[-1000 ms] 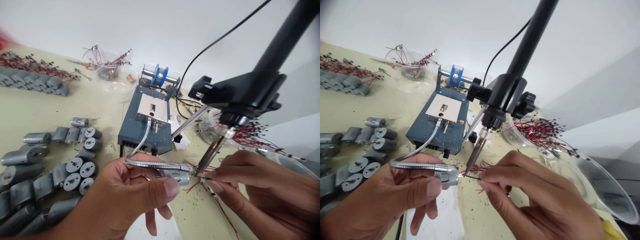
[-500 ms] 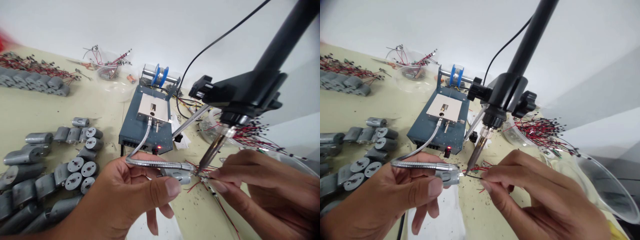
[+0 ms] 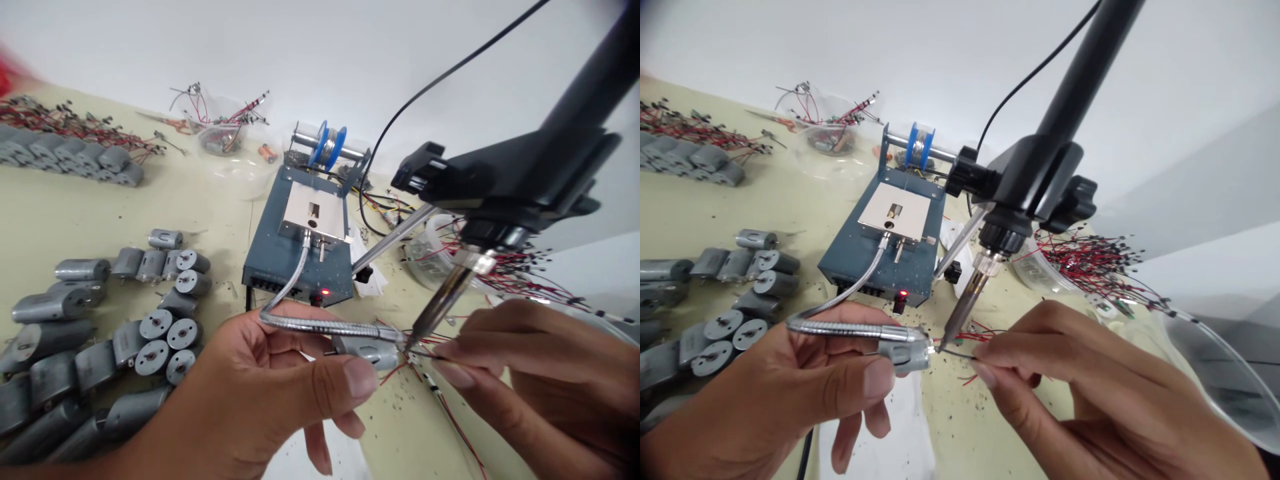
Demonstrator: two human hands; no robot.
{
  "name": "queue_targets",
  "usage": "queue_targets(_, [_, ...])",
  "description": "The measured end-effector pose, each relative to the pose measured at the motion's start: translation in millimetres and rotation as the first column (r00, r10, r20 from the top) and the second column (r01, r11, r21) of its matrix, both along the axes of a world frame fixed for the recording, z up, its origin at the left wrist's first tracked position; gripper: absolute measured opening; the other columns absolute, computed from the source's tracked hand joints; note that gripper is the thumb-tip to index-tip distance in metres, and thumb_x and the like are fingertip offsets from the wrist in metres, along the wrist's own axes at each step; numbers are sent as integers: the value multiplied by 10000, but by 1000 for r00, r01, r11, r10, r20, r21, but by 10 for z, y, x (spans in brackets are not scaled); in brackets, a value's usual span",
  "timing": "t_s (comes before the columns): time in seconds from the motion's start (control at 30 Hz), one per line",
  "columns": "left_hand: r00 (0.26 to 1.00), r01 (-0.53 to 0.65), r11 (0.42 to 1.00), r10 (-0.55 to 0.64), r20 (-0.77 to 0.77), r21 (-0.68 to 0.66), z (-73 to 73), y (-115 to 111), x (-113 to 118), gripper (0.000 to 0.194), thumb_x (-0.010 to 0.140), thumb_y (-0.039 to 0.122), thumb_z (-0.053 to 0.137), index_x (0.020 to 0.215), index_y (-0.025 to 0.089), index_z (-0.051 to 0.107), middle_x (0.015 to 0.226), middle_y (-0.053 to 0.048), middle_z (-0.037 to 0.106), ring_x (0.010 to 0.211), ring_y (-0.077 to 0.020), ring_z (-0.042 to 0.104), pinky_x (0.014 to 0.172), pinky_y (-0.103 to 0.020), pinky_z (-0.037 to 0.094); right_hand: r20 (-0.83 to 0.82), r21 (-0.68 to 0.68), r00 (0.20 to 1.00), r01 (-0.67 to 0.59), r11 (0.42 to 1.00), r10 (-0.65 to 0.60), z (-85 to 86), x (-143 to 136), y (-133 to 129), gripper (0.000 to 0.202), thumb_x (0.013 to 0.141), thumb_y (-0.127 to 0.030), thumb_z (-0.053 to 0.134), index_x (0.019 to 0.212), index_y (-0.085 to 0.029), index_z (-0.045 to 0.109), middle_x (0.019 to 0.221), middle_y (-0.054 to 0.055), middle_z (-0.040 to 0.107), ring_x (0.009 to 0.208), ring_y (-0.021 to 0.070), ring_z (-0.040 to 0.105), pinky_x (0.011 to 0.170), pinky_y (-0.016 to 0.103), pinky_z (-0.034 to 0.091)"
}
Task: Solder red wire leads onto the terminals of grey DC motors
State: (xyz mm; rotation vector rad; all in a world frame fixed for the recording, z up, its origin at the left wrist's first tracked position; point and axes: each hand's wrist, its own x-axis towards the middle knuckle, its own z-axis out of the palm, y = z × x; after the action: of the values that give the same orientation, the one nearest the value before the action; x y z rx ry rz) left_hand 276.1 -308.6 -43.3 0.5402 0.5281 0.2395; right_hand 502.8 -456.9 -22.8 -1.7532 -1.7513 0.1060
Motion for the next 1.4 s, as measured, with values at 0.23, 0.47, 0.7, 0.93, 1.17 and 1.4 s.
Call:
queue_targets(0.23, [1000, -14, 1000, 14, 19, -5, 20, -10, 28, 306, 738, 350, 1075, 883, 198, 854, 654, 20, 748, 533, -77, 593, 465, -125, 511, 3, 45, 1000, 30, 999, -30, 3, -47, 20, 95, 1057, -285, 757, 1087, -354, 814, 896, 13, 735, 713, 199, 693, 569, 340, 542])
queue_targets(0.47, [999, -43, 999, 43, -12, -12, 33, 0, 42, 429, 664, 387, 1121, 888, 173, 823, 641, 23, 746, 531, -81, 625, 446, -118, 516, 5, 59, 1000, 11, 998, -12, -26, -12, 33, 114, 1048, -245, 756, 1088, -335, 814, 926, 27, 748, 737, 211, 719, 556, 341, 561])
queue_targets(0.7, [998, -57, 997, 56, -18, -49, 16, -4, 34, 442, 641, 351, 1134, 893, 168, 820, 656, 18, 763, 547, -92, 666, 444, -116, 538, 11, 69, 1000, 1, 998, -2, -19, -30, 30, 124, 1063, -229, 738, 1101, -332, 797, 921, 21, 734, 749, 188, 703, 583, 322, 558])
queue_targets(0.93, [998, -64, 997, 64, 3, -49, -11, -27, 26, 401, 676, 340, 1120, 871, 167, 815, 650, 23, 754, 556, -88, 672, 438, -100, 534, 34, 32, 999, 4, 999, -5, 7, -19, 19, 112, 1063, -250, 745, 1108, -335, 802, 947, 35, 734, 764, 202, 713, 583, 322, 568])
queue_targets(1.17, [998, -65, 997, 64, -9, -37, 21, -19, 28, 427, 635, 352, 1136, 855, 154, 828, 648, 21, 743, 577, -103, 698, 429, -102, 535, 42, 18, 999, 4, 1000, -4, -20, -12, 34, 128, 1065, -243, 739, 1125, -339, 799, 941, 35, 723, 744, 197, 705, 538, 306, 555])
queue_targets(1.4, [997, -77, 994, 78, 1, -77, 3, -6, 36, 319, 623, 149, 1109, 819, 180, 859, 683, 15, 784, 548, -101, 688, 438, -118, 549, 55, 46, 998, -25, 999, 22, -15, -6, 10, 154, 1061, -202, 733, 1120, -330, 797, 932, 30, 728, 748, 194, 713, 541, 298, 571])
